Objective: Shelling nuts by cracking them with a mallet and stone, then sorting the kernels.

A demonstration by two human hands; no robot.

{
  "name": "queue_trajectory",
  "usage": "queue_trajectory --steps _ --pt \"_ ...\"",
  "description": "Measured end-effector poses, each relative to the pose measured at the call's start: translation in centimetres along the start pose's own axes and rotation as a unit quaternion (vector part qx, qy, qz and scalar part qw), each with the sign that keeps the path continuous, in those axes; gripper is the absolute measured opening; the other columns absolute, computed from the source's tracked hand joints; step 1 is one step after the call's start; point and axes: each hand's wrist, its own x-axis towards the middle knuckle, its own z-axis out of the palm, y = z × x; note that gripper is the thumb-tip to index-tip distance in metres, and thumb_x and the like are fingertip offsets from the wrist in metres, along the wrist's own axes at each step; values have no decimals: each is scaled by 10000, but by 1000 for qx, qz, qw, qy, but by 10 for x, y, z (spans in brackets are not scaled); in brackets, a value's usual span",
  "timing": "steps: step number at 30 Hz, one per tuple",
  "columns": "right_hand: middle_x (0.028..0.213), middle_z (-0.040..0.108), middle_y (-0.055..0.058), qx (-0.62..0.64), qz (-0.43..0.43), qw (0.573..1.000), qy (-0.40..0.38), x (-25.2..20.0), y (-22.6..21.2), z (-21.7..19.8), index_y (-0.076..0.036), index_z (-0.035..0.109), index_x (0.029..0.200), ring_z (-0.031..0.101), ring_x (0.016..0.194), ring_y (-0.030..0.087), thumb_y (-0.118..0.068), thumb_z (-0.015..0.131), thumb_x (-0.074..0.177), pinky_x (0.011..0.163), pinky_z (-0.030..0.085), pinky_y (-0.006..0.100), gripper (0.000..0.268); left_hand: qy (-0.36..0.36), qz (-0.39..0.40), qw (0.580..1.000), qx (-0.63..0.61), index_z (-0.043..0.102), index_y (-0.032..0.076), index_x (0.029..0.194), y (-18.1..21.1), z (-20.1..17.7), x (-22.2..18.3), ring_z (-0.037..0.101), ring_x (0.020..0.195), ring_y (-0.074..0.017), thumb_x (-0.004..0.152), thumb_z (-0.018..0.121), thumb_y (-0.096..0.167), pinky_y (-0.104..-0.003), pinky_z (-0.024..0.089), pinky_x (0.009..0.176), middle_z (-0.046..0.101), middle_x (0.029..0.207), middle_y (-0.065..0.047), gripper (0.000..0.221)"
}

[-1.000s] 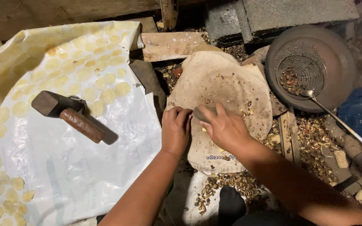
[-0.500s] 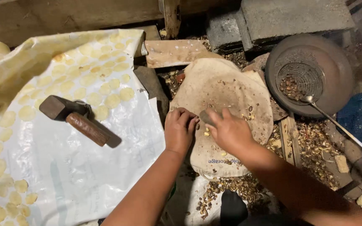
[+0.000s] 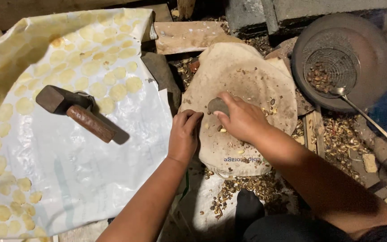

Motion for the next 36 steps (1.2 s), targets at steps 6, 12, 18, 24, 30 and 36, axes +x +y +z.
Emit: queue_trajectory --steps 6,12,18,24,30,36 --pt "1266 624 232 -85 -28 996 -11 -7 -17 -24 -276 474 1366 729 936 495 -415 513 970 839 562 609 422 43 9 998 -44 591 100 1380 7 10 32 649 1037 -328 1004 617 47 -426 504 982 690 1069 -128 381" --pt "1166 610 206 24 45 998 33 -18 -29 -15 -290 422 1422 704 924 529 -431 549 979 815 564 626 481 9 -43 996 -80 421 49 1461 8 14 20 623 999 -319 985 607 45 -444 490 995 710 1077 -127 511" --pt "1167 575 230 -11 -57 998 10 -6 -34 -19 -295 418 1470 694 924 553 -391 461 1009 820 562 634 472 47 -3 999 -25 489 0 1371 4 11 20 585 1053 -373 1028 550 71 -469 456 1008 587 1104 -165 356" --pt "1093 698 233 2 55 997 -51 10 -29 -17 -273 396 1419 702 1051 479 -471 482 984 913 515 608 486 33 22 999 -28 549 33 1226 -4 12 19 607 1019 -352 992 657 197 -457 478 997 591 1048 -133 305" --pt "1157 636 249 -29 -24 999 -5 0 -11 -11 -243 453 1417 718 895 528 -392 573 954 798 558 627 501 26 23 999 -32 550 81 1095 -3 15 6 603 966 -316 1008 647 289 -436 490 939 564 1014 -83 246" --pt "1304 648 186 39 83 995 44 -23 48 -5 -283 414 1469 672 1131 452 -423 565 956 908 537 606 553 2 47 998 32 671 215 1002 17 19 2 562 1038 -324 946 706 416 -449 450 872 528 1100 -47 212"
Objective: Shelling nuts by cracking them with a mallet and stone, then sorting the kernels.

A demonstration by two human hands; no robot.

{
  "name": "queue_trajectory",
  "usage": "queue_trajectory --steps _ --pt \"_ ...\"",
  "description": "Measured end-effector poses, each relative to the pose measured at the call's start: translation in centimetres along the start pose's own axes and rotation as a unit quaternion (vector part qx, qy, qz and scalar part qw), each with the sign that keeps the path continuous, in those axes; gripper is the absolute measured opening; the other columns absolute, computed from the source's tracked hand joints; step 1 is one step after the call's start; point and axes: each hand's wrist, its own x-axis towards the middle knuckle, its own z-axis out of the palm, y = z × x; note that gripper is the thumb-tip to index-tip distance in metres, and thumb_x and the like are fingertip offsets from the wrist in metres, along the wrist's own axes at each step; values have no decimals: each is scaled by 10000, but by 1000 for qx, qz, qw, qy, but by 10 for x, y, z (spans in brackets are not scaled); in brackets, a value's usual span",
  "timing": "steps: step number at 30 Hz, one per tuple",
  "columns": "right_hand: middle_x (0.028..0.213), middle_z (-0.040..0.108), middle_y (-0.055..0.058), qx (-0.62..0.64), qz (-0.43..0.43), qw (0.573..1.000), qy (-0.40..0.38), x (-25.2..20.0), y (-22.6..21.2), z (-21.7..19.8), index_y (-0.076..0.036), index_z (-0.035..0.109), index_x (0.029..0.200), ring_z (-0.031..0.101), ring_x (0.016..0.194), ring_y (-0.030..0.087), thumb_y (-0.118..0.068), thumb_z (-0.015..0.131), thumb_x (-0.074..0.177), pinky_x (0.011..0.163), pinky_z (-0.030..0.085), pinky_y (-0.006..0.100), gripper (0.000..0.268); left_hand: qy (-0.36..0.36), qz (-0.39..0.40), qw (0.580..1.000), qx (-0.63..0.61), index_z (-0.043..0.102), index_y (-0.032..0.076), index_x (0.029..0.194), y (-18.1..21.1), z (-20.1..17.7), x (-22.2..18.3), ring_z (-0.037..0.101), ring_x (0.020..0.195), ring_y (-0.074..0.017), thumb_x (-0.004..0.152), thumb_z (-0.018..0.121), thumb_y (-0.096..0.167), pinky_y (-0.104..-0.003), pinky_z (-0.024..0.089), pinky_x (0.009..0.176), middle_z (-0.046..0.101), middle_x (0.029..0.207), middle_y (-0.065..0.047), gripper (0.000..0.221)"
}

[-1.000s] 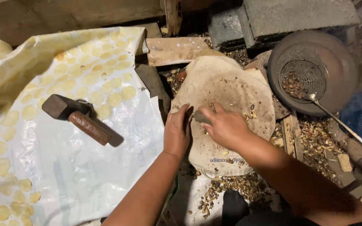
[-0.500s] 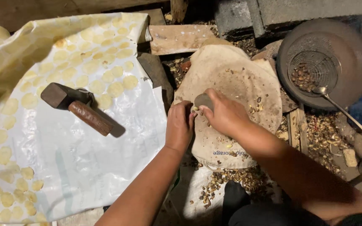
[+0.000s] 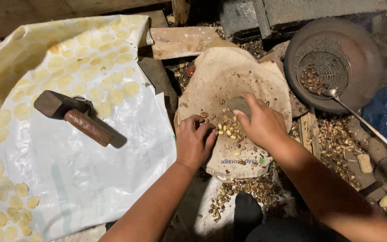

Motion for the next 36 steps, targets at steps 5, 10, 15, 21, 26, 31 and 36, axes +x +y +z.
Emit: queue_trajectory --steps 5,10,15,21,26,31,36 --pt "1160 667 233 -29 23 999 3 -17 13 4 -247 362 1500 714 1014 482 -437 496 1001 843 565 610 551 -14 5 1000 26 692 234 958 5 8 9 572 1044 -302 911 718 364 -447 432 886 562 1079 -22 141" --pt "1086 660 204 -47 34 998 -16 -15 -4 -6 -257 397 1472 721 964 484 -422 517 986 807 570 605 527 -5 -19 998 60 682 205 912 -8 44 33 570 1054 -299 880 747 366 -458 433 897 568 1067 -20 176" --pt "1088 640 239 57 -52 995 59 -16 -32 -10 -181 414 1473 717 931 494 -312 536 1019 770 590 598 489 -12 -52 996 66 656 156 979 7 24 36 579 1082 -346 840 791 324 -476 455 879 571 1108 -75 256" --pt "1029 642 183 -16 -80 996 35 -11 -28 -12 -228 466 1439 739 804 396 -327 524 1005 712 607 507 449 -14 -75 997 5 657 237 1059 3 19 28 544 1139 -335 936 713 321 -461 454 911 532 1140 -38 159" --pt "999 647 255 -55 -46 997 1 6 -8 14 -118 476 1309 713 850 532 -426 527 986 724 556 620 449 -19 -66 998 11 717 306 1041 2 21 27 546 1134 -323 932 715 411 -437 456 908 541 1151 -27 151" --pt "949 591 142 -238 -113 956 129 -1 -17 44 -216 493 1326 700 637 379 -426 585 908 560 559 506 476 -22 -75 997 -6 703 274 1092 1 18 29 544 1164 -319 976 671 368 -436 456 937 535 1162 -31 152" --pt "943 587 135 -297 -216 885 286 -22 -15 29 -278 563 1358 645 457 262 -332 650 866 401 523 426 502 5 -84 994 -64 650 186 1159 12 -13 7 544 1180 -363 1031 594 195 -464 443 1009 524 1187 -94 141"
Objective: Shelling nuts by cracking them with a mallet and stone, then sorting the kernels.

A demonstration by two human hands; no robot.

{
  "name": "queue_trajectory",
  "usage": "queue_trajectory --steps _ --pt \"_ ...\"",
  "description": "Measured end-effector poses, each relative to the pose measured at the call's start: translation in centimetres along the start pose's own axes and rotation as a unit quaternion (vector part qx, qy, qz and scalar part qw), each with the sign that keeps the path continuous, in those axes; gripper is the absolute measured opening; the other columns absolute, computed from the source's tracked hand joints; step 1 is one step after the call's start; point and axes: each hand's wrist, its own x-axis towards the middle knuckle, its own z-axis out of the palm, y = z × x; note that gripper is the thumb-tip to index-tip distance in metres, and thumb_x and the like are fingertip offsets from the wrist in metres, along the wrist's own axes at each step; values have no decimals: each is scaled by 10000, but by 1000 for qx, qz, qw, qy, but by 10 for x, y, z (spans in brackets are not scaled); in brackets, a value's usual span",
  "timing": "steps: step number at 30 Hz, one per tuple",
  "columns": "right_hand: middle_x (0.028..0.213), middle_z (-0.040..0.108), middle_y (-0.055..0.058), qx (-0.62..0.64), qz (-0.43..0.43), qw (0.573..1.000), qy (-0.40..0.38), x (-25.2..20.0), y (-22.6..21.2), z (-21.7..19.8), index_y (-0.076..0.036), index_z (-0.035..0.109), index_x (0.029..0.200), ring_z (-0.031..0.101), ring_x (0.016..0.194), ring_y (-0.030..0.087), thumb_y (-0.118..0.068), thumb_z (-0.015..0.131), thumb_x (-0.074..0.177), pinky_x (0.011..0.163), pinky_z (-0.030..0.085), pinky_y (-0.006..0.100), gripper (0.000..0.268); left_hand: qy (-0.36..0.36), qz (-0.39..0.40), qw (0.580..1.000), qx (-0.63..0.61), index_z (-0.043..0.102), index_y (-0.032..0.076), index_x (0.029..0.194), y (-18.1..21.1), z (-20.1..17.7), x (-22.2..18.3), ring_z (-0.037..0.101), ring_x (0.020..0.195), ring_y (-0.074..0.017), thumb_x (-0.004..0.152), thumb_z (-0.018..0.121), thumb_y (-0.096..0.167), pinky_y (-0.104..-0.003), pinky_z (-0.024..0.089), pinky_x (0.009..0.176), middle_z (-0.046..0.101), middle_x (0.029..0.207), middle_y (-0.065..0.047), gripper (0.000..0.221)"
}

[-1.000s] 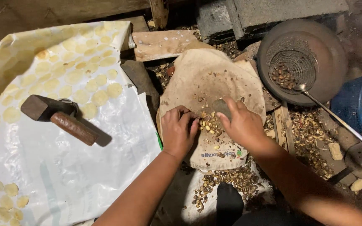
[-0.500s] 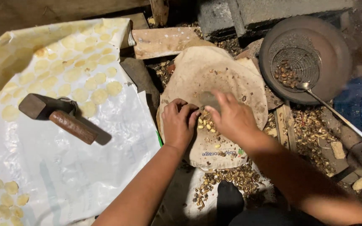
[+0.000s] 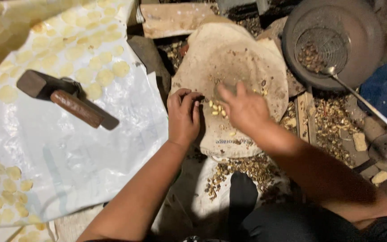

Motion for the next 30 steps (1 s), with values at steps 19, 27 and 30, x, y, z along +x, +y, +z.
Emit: queue_trajectory --steps 19,27,30 --pt "1056 660 170 299 161 936 -95 -164 50 -10 -15 708 1189 673 1055 344 -103 588 1095 1019 481 571 176 -357 174 905 155 691 117 1037 -54 39 -224 694 950 -314 970 578 221 -406 601 713 673 1073 -77 168" --pt "900 718 144 381 168 907 -59 -162 33 -37 -84 742 1073 718 838 350 -122 669 1004 720 571 440 108 -272 255 912 171 614 82 939 -57 106 -228 605 912 -294 957 579 147 -330 549 659 543 937 -78 76" --pt "877 718 150 401 197 893 -57 -162 38 -21 -89 748 1069 714 798 331 -115 670 996 692 569 428 110 -300 272 892 199 627 80 954 -53 105 -226 623 895 -294 941 574 135 -318 552 638 550 921 -78 78"
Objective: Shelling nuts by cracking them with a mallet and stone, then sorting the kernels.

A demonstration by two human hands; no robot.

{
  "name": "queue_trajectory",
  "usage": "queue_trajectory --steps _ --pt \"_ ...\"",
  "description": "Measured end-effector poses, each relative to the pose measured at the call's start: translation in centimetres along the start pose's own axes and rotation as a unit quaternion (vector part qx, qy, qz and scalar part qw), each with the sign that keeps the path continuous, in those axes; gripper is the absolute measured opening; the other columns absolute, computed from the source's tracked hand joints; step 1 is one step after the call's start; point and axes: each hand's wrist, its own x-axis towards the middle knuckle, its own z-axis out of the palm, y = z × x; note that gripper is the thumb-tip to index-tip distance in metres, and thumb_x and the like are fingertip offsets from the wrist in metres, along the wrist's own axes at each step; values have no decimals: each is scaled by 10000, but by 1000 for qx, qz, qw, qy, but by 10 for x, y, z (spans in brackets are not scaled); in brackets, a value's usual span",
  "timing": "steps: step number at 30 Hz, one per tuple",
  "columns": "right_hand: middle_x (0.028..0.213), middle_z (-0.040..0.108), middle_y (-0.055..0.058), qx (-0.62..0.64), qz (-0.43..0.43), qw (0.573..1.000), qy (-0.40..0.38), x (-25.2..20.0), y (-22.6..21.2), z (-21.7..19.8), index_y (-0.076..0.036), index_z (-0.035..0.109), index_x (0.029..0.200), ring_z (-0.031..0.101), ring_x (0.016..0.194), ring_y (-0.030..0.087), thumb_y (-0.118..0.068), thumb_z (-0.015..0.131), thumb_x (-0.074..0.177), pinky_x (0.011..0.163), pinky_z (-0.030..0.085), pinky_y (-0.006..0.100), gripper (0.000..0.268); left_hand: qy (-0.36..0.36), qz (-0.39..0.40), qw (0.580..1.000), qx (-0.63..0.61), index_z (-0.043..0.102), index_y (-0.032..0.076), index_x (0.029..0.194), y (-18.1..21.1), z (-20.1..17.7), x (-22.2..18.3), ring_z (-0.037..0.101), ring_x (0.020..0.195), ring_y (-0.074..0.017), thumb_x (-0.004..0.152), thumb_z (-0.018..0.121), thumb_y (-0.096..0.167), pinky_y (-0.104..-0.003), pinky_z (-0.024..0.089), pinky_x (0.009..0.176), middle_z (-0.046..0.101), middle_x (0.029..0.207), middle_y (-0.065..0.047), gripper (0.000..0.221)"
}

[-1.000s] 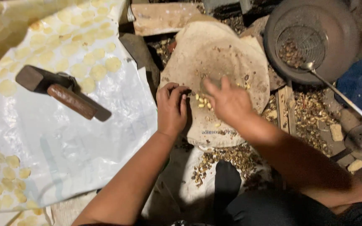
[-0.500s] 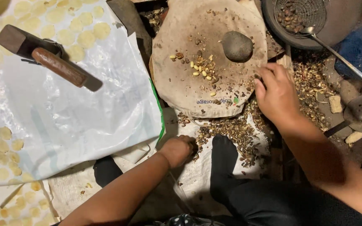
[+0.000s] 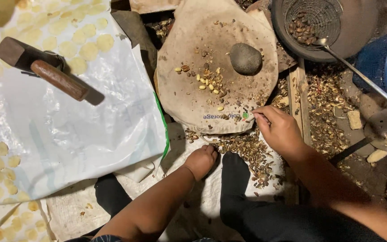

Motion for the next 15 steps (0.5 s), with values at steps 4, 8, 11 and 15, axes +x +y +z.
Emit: queue_trajectory --steps 4,8,11,15 --pt "834 717 165 52 -5 997 -52 27 -21 12 -27 741 1037 698 729 301 -46 644 983 677 571 388 113 -96 -15 995 -18 621 13 1066 -2 -4 -1 656 889 -356 921 582 77 -361 582 643 587 968 -146 163" --pt "923 695 149 44 -132 985 -102 57 -56 23 -44 729 994 707 838 315 -49 611 979 738 584 378 119 -152 -78 984 -40 638 18 1107 -10 -18 -6 674 924 -348 901 617 99 -354 615 689 618 1071 -155 222" --pt "932 668 177 -60 -182 975 -108 62 -34 61 -29 680 971 701 823 390 -110 662 916 702 593 467 99 -198 -144 967 -75 656 44 1185 -20 -24 -15 698 926 -348 918 616 126 -384 632 696 625 1108 -145 282" --pt "882 622 69 -49 -15 981 -185 83 -56 54 -72 633 1002 613 709 182 -97 613 989 662 587 315 35 -241 -231 910 -245 656 30 1127 -21 -99 3 679 865 -385 959 631 280 -460 539 828 695 1061 -191 302"
